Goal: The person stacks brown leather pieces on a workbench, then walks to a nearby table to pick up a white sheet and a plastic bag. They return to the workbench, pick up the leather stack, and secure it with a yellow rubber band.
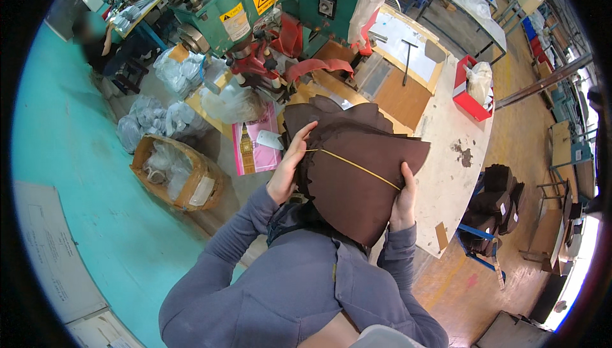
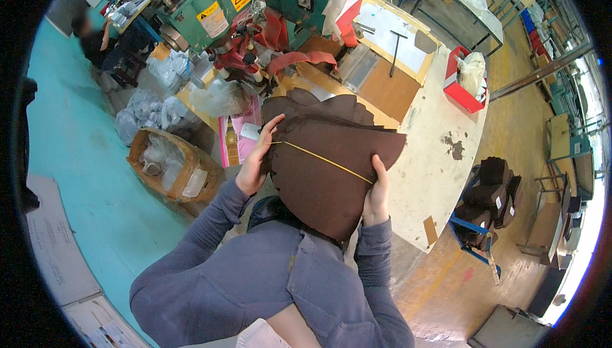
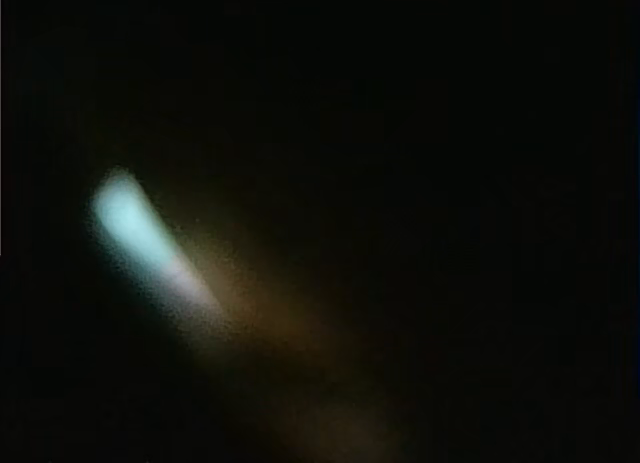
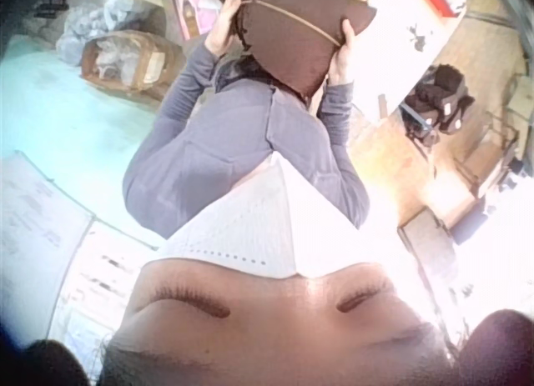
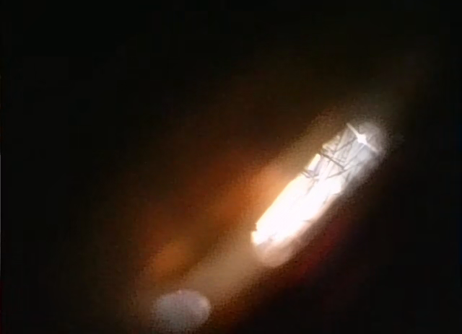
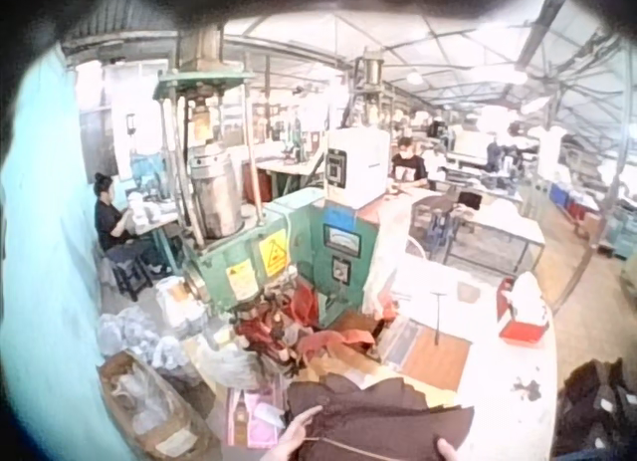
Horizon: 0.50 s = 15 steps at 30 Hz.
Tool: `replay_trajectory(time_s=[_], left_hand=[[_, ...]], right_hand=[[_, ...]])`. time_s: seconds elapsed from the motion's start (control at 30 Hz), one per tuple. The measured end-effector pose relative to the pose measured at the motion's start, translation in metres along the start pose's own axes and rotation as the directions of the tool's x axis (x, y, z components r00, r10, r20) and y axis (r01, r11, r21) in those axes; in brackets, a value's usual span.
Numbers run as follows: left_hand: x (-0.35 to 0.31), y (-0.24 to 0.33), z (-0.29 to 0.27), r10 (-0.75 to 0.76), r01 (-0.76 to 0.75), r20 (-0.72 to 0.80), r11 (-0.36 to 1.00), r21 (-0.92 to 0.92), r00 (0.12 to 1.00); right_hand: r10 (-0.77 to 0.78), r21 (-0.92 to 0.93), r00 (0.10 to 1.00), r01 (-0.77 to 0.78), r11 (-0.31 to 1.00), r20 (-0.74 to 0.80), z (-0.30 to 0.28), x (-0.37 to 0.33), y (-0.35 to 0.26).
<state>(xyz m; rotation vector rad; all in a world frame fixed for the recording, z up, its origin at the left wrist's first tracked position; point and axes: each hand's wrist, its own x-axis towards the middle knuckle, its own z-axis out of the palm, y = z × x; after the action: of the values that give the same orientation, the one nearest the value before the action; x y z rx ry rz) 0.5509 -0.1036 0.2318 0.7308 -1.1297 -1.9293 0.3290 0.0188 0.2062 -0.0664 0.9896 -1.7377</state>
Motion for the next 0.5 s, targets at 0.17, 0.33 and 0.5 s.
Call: replay_trajectory(time_s=[0.17, 0.33, 0.5], left_hand=[[0.008, -0.045, -0.046, 0.232, -0.171, -0.161, 0.931, 0.323, 0.959], [0.002, -0.024, -0.038, 0.062, -0.069, -0.037, 0.972, -0.224, 0.997], [-0.003, -0.020, -0.040, 0.190, -0.165, -0.054, 0.938, 0.306, 0.980]], right_hand=[[0.089, 0.003, 0.995, -0.089, 0.996, -0.042, -0.004, 0.007, 0.026], [0.136, -0.008, 0.988, -0.137, 0.991, -0.068, 0.000, 0.004, 0.015], [0.094, -0.083, 0.989, -0.103, 0.991, -0.111, 0.002, 0.004, 0.016]])
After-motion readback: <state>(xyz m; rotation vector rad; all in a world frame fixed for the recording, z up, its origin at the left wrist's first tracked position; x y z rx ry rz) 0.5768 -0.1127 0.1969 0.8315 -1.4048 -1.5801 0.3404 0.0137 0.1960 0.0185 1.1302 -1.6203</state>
